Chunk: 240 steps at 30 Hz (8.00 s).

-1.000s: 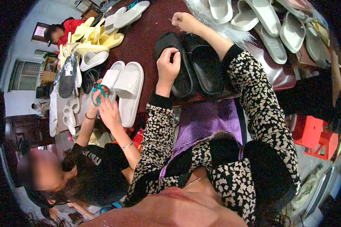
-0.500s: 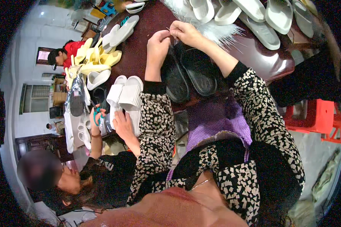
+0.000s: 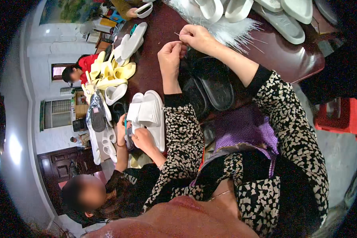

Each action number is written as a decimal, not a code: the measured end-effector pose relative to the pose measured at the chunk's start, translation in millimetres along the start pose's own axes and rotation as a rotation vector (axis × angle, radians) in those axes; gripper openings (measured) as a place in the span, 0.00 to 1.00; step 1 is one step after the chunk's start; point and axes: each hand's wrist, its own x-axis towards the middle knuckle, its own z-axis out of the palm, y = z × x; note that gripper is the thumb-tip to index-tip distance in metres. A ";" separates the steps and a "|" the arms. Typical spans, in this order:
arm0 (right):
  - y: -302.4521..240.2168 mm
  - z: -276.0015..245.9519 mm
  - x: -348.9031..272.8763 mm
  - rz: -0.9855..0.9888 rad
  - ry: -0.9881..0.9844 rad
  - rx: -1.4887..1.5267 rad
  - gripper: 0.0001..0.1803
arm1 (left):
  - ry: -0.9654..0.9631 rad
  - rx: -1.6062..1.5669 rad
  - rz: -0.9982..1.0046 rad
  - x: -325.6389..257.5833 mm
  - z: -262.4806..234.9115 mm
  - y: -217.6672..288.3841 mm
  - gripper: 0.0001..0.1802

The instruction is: The person pairs slide sandals by threading plastic fasteners through them by hand, tying the sandals together, and stacking the paired sandals on the table.

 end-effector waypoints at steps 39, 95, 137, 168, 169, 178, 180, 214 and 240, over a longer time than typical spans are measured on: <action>8.6 0.1 -9.5 0.050 -0.125 -0.229 0.06 | 0.173 -0.315 -0.101 -10.1 1.0 -1.8 0.05; 12.8 7.9 -7.6 -0.062 0.052 -0.249 0.07 | 0.401 0.007 0.170 -13.7 -48.8 -31.9 0.12; -96.2 -152.0 31.3 -0.713 -0.091 -1.269 0.07 | 0.460 -0.584 -0.294 -48.9 -97.0 -114.1 0.10; 5.0 -70.9 -94.8 -0.434 -0.241 -1.091 0.11 | 0.306 -0.421 -0.307 -38.3 -71.8 -102.6 0.06; 6.0 -69.6 -94.1 -0.438 -0.242 -1.090 0.11 | 0.309 -0.421 -0.304 -38.9 -71.0 -101.4 0.06; 14.2 -65.7 -84.7 -0.520 -0.432 -1.137 0.08 | 0.291 -0.423 -0.287 -40.1 -67.5 -91.8 0.06; 13.1 -66.5 -83.2 -0.556 -0.392 -1.056 0.05 | 0.278 -0.424 -0.295 -39.4 -66.8 -90.4 0.06; -49.7 -57.4 -127.4 0.138 0.047 0.219 0.07 | -0.050 0.223 0.527 -61.9 52.0 -27.1 0.08; 38.7 -41.6 -29.4 -0.141 -0.397 -1.299 0.30 | 0.072 -0.629 -0.126 -64.9 31.1 -34.8 0.04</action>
